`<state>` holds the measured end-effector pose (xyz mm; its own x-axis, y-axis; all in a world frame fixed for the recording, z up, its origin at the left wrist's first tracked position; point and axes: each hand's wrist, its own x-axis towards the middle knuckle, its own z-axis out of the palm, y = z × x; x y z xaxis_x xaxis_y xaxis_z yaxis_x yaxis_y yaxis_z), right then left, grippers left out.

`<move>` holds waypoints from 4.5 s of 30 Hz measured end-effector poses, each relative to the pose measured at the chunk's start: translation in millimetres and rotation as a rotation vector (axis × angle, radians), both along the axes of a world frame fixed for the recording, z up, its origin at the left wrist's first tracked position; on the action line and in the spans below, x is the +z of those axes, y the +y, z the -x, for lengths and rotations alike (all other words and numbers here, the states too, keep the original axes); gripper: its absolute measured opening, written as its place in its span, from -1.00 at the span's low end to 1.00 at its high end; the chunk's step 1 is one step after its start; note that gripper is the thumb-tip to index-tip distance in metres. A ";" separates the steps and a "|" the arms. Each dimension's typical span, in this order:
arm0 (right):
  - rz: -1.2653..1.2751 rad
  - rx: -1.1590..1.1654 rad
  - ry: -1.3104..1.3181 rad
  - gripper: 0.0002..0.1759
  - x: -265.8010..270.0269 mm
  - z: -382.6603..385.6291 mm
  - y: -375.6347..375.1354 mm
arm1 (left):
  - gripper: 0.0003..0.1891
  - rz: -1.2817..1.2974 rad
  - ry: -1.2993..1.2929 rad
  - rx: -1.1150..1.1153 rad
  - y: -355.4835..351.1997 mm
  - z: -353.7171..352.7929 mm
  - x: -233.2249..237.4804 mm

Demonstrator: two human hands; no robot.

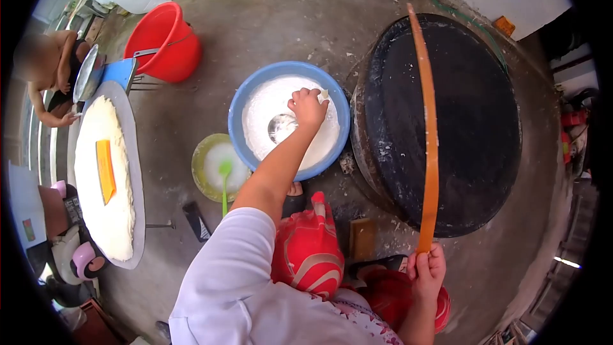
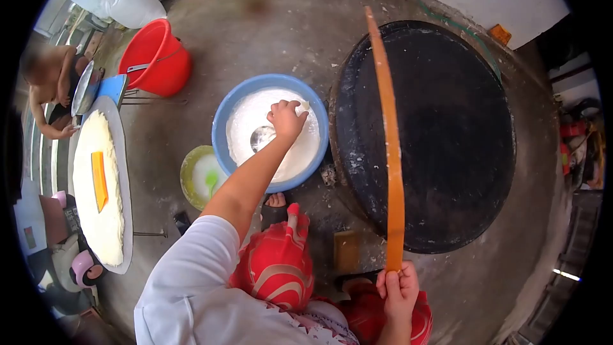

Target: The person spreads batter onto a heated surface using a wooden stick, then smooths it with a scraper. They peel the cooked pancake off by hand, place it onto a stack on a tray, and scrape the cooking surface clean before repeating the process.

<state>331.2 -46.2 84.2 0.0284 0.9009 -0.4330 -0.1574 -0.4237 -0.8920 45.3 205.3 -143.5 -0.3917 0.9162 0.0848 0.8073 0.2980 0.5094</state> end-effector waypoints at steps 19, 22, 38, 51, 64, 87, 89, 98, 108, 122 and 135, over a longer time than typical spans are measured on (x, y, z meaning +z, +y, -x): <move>0.043 -0.016 0.037 -0.85 -2.5 -5.2 10.3 | -0.78 0.076 0.259 0.053 30.6 -5.2 -28.0; 0.048 -0.021 0.039 -0.85 -1.0 -4.1 10.6 | -0.79 0.080 0.197 0.135 27.5 3.4 -21.5; 0.033 0.112 -0.029 -0.89 -8.8 13.8 -0.4 | -0.90 -0.407 -1.660 0.425 -140.7 92.7 135.0; 0.106 0.378 -0.111 -0.88 -48.2 36.7 1.2 | -0.89 -1.327 -0.964 -1.457 -235.3 57.6 390.7; -0.582 0.845 -0.830 -0.60 1.7 117.4 63.0 | -0.57 0.150 0.100 0.247 -310.8 141.3 71.8; -0.171 1.181 -0.874 -0.61 -90.7 255.9 113.4 | -0.75 0.112 -0.626 0.631 -348.7 175.4 -29.0; -0.302 1.246 -0.992 -0.63 -76.4 259.8 109.8 | -0.75 0.168 -0.625 0.692 -348.3 173.9 -23.0; -0.727 1.326 -1.323 -0.61 -66.1 262.7 95.7 | -0.72 0.089 -0.783 0.608 -348.0 165.2 -35.1; -0.546 1.392 -1.162 -0.69 -51.9 224.0 95.4 | -0.76 0.351 -0.245 0.532 -351.3 177.4 43.5; -0.639 1.329 -1.135 -0.68 -60.6 226.7 94.4 | -0.77 0.347 -0.247 0.544 -361.0 176.2 34.7; -0.609 1.284 -1.371 -0.67 -43.0 240.0 89.1 | -0.78 0.250 -0.277 0.535 -371.3 166.6 48.1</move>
<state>91.2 43.0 41.2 -0.6596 0.6544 -0.3698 0.7409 0.6490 -0.1731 -121.3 -166.0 -95.4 -0.7758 0.5679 -0.2750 0.3635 0.7585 0.5408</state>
